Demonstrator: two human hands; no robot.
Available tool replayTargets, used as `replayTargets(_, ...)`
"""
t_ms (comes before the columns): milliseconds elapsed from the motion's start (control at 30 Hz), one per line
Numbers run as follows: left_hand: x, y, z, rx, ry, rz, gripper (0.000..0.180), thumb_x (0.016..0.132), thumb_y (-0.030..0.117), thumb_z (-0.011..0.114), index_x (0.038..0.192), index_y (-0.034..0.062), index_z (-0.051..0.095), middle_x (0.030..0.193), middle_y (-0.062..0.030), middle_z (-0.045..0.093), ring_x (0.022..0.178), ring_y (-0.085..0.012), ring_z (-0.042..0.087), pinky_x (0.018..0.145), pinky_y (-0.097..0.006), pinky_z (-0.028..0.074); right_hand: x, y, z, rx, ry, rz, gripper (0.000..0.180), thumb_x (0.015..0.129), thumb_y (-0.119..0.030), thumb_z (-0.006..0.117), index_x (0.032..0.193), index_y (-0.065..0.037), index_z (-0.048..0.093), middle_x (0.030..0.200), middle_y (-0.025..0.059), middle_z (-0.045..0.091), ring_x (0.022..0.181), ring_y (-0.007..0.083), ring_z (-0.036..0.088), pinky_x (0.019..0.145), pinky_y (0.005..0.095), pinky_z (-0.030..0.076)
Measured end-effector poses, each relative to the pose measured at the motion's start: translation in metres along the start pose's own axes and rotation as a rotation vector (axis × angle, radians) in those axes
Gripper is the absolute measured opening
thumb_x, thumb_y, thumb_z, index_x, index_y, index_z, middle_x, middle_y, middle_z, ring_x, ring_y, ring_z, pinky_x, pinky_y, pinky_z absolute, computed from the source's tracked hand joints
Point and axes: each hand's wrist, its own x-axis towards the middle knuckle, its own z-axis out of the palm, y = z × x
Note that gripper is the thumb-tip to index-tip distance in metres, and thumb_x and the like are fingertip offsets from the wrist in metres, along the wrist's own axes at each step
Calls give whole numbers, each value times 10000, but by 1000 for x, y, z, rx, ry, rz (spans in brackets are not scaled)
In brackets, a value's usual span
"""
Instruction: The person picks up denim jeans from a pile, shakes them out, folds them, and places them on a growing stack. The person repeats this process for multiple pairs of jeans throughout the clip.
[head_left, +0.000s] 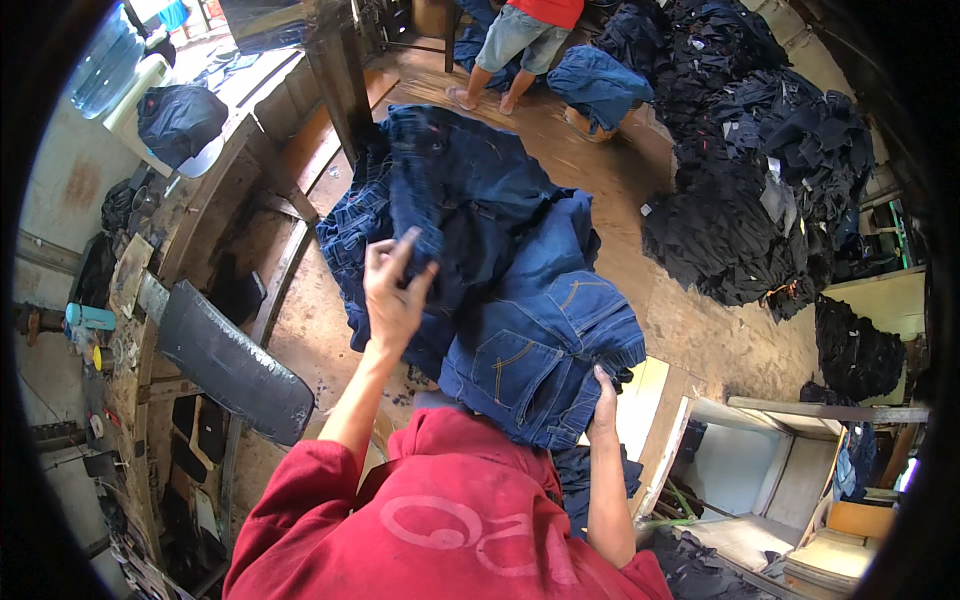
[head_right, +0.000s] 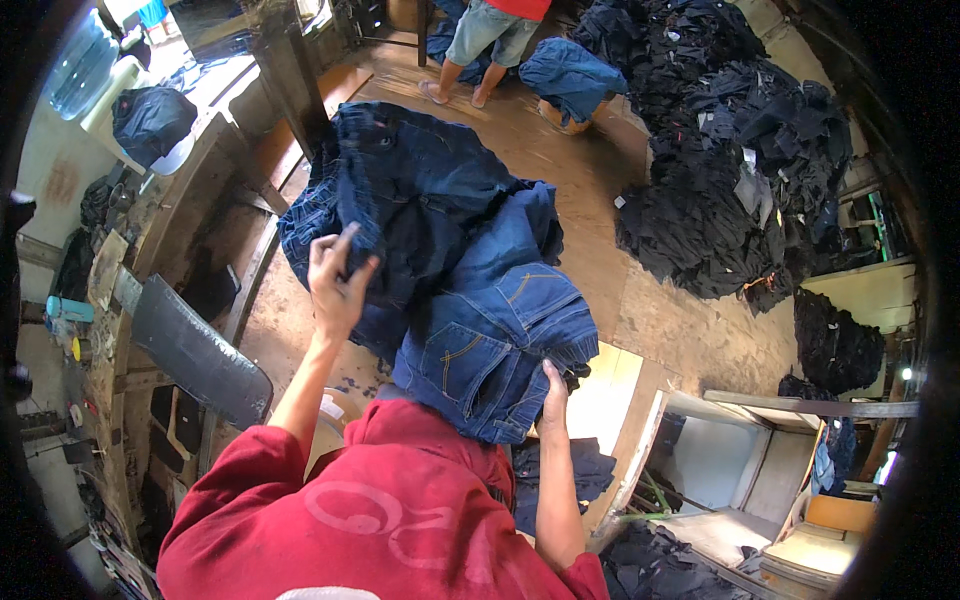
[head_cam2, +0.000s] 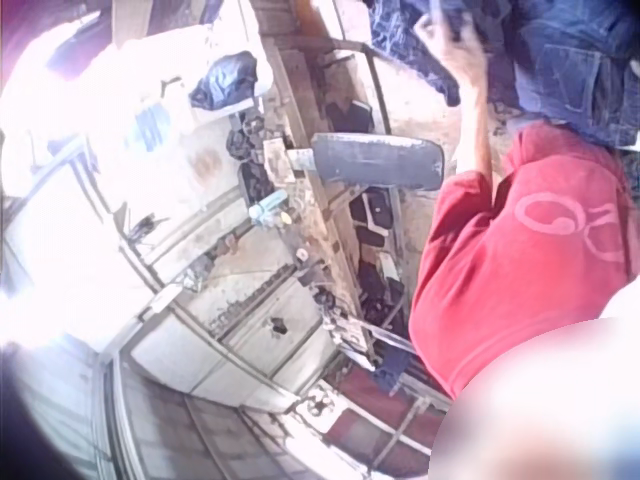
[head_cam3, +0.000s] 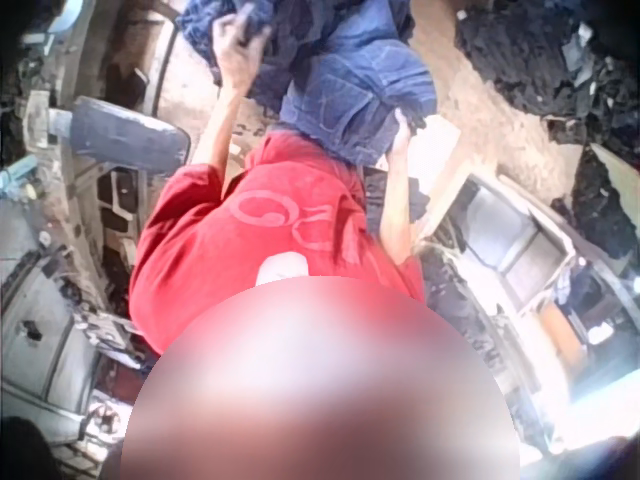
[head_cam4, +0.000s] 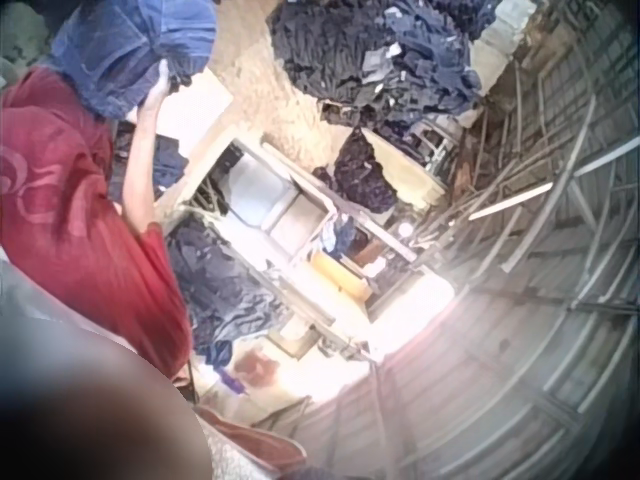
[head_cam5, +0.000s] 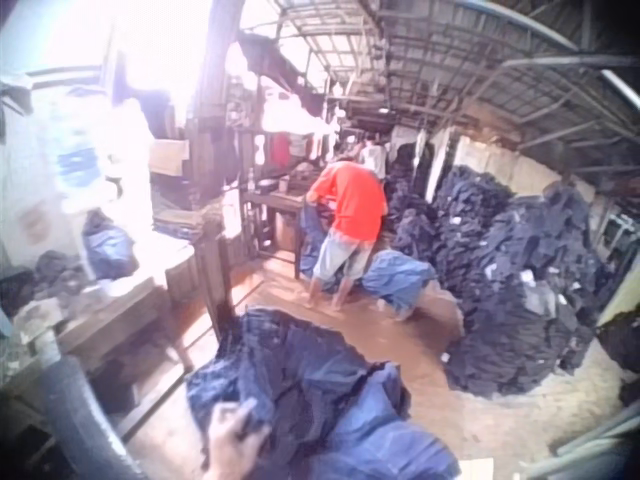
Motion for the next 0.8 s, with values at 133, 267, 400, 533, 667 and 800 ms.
replayTargets(133,-34,57,7,-172,-302,114,635,843,-44,755,1442,15,554,1474,-250,591,1298,-472,624,1071,-480,526,-4,-6,5,-16,-41,8,585,995,-379,728,1417,0,588,1348,108,678,1210,250,675,1079,396,514)
replayTargets(267,-38,49,13,-129,-128,245,574,884,-47,724,1431,-10,552,1404,-257,652,1286,-423,656,1085,-452,524,-7,-7,5,-62,0,6,579,992,-392,739,1400,-4,603,1335,93,688,1220,227,667,1064,383,519)
replayTargets(400,7,-28,-6,33,137,-86,425,987,37,655,1409,7,609,1331,-246,695,1243,-414,675,1066,-423,511,-9,-2,4,-49,-1,-2,563,981,-388,754,1382,-16,620,1305,69,700,1175,205,679,1027,369,529)
replayTargets(533,40,-106,-21,309,357,-884,505,905,230,828,1329,30,638,1390,-244,647,1244,-403,642,1067,-461,497,-9,3,1,-54,6,-6,576,978,-375,762,1401,-14,612,1352,69,677,1211,197,659,1050,366,514)
replayTargets(667,-6,-78,0,214,475,-207,417,920,203,849,1019,11,492,1099,-213,608,1137,-381,592,1100,-489,412,-11,6,-2,-66,18,5,634,980,-386,766,1446,0,576,1406,87,652,1260,211,638,1088,373,499)
replayTargets(800,-74,35,22,-146,-110,-122,351,951,78,766,1179,-19,517,1363,-314,660,1107,-366,707,939,-411,539,-17,8,-7,-65,-25,12,647,1000,-414,747,1459,1,559,1406,96,652,1280,222,629,1111,386,488)
